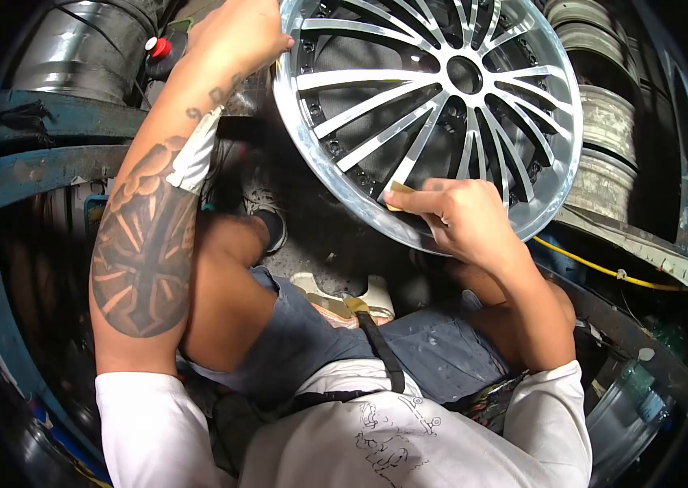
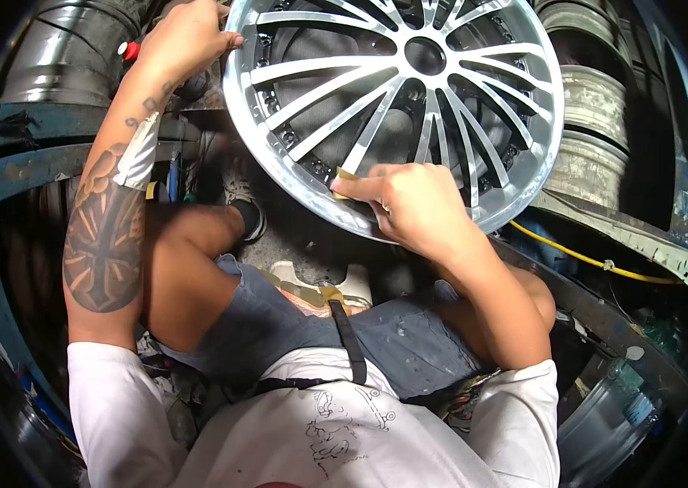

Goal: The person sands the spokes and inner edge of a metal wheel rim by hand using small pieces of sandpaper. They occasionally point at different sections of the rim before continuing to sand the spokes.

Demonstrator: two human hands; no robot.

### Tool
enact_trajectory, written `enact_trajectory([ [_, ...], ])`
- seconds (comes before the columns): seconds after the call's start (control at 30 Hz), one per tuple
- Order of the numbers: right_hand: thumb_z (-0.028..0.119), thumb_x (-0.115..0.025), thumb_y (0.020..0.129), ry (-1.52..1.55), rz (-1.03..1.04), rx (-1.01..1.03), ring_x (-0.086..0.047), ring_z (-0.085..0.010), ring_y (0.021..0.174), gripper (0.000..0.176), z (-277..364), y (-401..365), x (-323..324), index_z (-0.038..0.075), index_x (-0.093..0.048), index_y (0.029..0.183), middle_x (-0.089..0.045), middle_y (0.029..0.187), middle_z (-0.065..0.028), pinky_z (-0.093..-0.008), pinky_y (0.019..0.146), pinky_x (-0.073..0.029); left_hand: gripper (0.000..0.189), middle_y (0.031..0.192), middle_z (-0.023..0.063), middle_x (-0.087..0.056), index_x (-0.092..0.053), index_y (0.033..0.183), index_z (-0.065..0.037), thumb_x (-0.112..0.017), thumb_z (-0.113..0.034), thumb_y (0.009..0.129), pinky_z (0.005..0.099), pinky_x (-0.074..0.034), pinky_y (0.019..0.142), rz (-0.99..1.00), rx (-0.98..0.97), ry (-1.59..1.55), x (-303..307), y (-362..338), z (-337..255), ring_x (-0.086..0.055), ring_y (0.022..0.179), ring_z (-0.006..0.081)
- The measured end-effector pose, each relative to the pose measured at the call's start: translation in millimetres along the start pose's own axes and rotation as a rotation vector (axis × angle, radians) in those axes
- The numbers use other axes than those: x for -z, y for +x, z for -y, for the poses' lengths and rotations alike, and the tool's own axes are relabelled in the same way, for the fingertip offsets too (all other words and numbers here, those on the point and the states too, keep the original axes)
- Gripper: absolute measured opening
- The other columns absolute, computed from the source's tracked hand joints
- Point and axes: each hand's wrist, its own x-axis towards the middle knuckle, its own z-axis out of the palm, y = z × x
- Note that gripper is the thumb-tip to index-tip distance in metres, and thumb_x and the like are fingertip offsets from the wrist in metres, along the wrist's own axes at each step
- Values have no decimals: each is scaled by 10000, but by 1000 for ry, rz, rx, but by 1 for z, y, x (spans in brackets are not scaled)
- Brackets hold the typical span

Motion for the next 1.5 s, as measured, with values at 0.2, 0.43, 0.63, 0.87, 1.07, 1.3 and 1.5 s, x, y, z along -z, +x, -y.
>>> enact_trajectory([
  [0.2,105,-665,856,-126,-22,-5,-733,-301,717,432,0,-4,-4,306,-812,1208,-739,819,-64,-437,613,-569,311,951,207,-780,-799,1005,-42,-750,-328,893,486,-603,835,-17,-69,-37,3,-4,-1,-764,934,399],
  [0.43,165,-691,852,-229,-130,29,-726,-263,649,407,0,-8,-12,259,-798,1234,-727,782,-55,-403,576,-559,328,930,224,-772,-799,965,-32,-708,-342,916,484,-606,814,20,-49,2,-5,5,4,-766,898,395],
  [0.63,129,-671,851,-202,-146,29,-713,-261,626,437,15,-15,-8,239,-787,1257,-728,809,-52,-404,563,-549,334,921,233,-771,-799,967,-24,-705,-342,924,482,-604,822,6,-30,-11,-2,2,3,-766,897,402],
  [0.87,119,-656,865,-214,-256,11,-724,-263,640,427,7,-11,-17,221,-782,1261,-740,825,-49,-396,572,-559,355,881,194,-776,-760,1165,-4,-746,-259,918,407,-605,790,38,-12,-80,-6,7,9,-769,799,333],
  [1.07,155,-665,889,-299,-215,6,-743,-246,655,321,0,-11,0,207,-817,1168,-745,747,-58,-426,595,-563,457,938,211,-785,-771,1241,-65,-801,-367,898,455,-578,914,100,3,-91,-11,9,7,-768,966,374],
  [1.3,140,-654,878,-187,-270,45,-740,-263,680,402,-2,-11,-6,245,-776,1246,-754,850,-49,-416,603,-570,451,887,175,-787,-776,1242,-83,-791,-383,907,452,-578,872,75,-7,-7,-8,10,4,-779,929,330],
  [1.5,136,-685,873,-267,-114,-114,-766,-309,760,276,-7,-19,14,186,-789,1123,-758,804,-112,-435,631,-585,487,1014,211,-791,-742,1316,-100,-739,-413,943,440,-575,871,-201,-22,-71,12,-10,-31,-769,998,369],
])
